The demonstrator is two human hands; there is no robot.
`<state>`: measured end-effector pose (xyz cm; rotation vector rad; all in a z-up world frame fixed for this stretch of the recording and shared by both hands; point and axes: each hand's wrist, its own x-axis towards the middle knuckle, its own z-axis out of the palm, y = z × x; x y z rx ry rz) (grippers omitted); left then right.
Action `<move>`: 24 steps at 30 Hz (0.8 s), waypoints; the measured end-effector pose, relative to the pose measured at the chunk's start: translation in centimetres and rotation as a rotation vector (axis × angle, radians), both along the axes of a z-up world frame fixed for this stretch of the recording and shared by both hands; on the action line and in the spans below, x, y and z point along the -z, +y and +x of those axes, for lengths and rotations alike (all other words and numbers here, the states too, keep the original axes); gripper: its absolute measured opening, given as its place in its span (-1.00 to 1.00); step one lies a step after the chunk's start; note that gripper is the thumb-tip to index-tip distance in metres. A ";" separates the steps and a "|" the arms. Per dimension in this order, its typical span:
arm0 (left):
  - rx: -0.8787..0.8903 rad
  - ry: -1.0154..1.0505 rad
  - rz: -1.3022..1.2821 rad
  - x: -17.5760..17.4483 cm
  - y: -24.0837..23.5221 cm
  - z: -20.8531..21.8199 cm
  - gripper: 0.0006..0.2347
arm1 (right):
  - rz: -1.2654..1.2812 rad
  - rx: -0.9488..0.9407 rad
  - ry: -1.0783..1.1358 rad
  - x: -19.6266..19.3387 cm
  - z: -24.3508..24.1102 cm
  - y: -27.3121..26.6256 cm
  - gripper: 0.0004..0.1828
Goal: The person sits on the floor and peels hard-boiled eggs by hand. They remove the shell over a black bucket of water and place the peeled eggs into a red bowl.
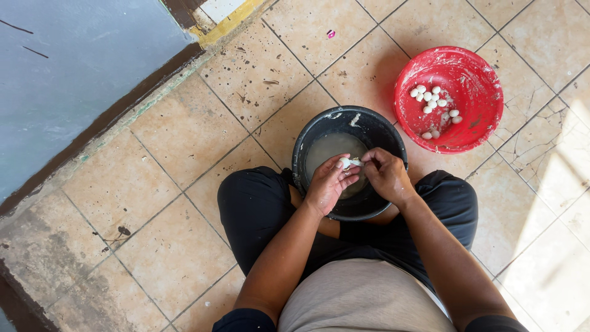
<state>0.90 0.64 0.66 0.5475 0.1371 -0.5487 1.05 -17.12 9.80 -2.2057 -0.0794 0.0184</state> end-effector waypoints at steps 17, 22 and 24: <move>-0.080 0.055 -0.084 0.5 -0.8 0.9 -0.75 | -0.055 -0.079 -0.160 -2.3 1.0 3.7 -0.76; -0.093 0.053 -0.077 0.1 -0.7 1.1 -0.74 | -0.066 -0.027 -0.106 -1.8 1.7 4.2 -0.84; -0.093 0.048 -0.059 -0.1 -0.7 1.1 -0.74 | -0.074 -0.038 -0.125 -1.6 1.9 4.2 -0.85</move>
